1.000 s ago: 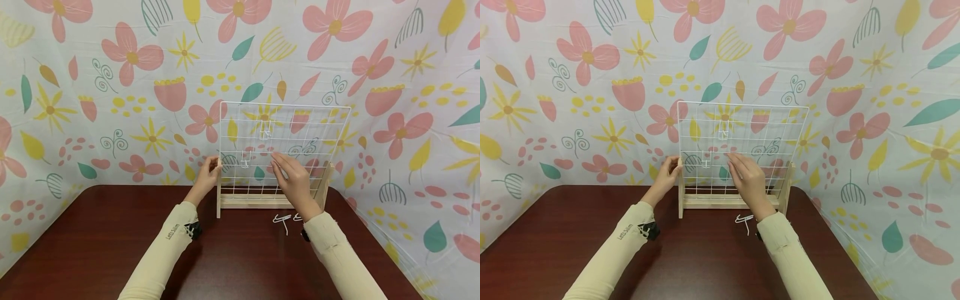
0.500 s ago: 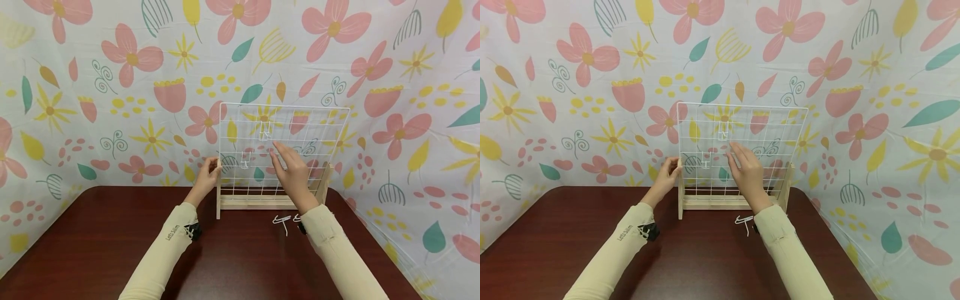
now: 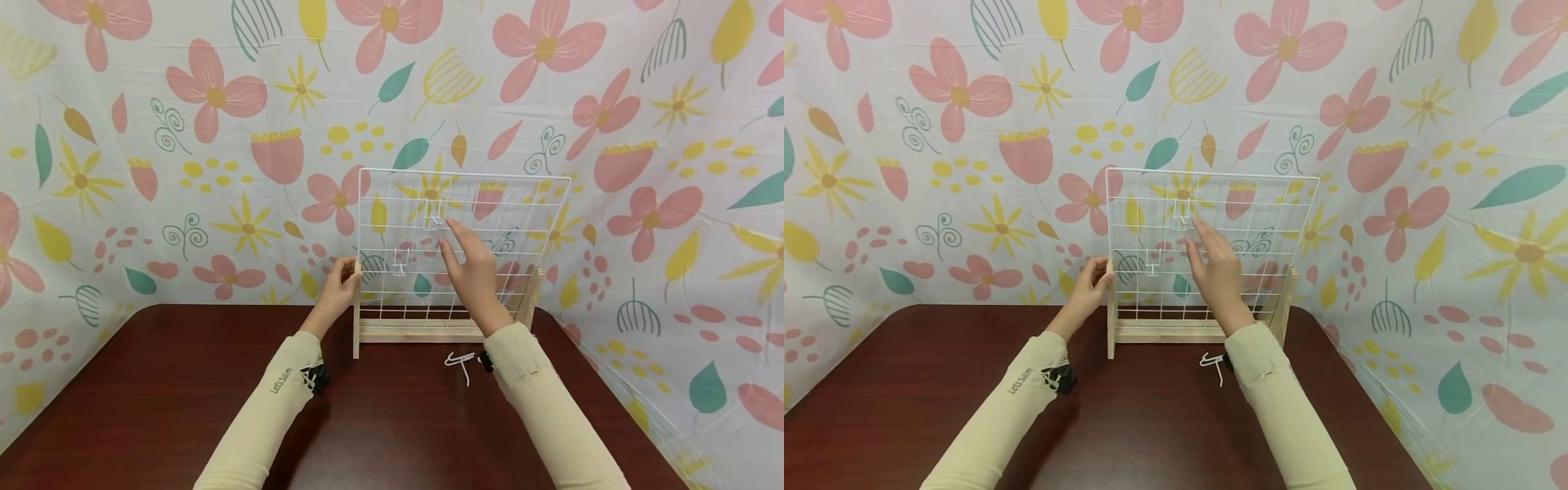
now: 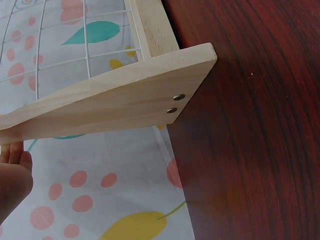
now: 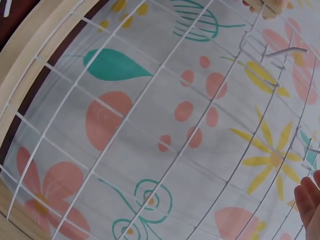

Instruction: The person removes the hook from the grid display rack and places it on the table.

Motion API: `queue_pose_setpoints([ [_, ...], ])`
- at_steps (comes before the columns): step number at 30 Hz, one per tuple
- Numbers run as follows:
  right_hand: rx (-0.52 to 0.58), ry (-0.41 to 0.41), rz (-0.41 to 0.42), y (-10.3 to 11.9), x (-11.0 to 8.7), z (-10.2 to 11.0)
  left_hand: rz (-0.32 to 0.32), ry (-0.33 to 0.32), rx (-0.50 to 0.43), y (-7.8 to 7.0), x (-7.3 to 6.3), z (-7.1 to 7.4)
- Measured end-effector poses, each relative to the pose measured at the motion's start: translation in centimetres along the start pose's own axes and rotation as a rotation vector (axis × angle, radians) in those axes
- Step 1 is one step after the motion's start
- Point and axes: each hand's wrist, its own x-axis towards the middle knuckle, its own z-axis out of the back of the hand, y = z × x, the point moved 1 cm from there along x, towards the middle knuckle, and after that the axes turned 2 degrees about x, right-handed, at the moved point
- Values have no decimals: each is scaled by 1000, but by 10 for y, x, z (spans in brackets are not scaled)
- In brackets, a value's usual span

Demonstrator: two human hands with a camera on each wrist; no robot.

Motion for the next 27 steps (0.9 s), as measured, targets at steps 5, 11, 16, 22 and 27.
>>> queue_pose_setpoints([
  [5,31,-17,-20,-1,4,-3,5,8,-6,-2,-1,-1],
  [11,51,9,-12,1,10,-7,8,8,-6,-2,-1,0],
  [16,62,11,-17,5,14,-9,7,5,-9,-2,0,1],
  [22,50,13,-6,8,16,-8,-4,3,-5,-4,-2,1],
  [27,44,16,-2,8,17,-9,-9,5,-9,-3,-2,0],
])
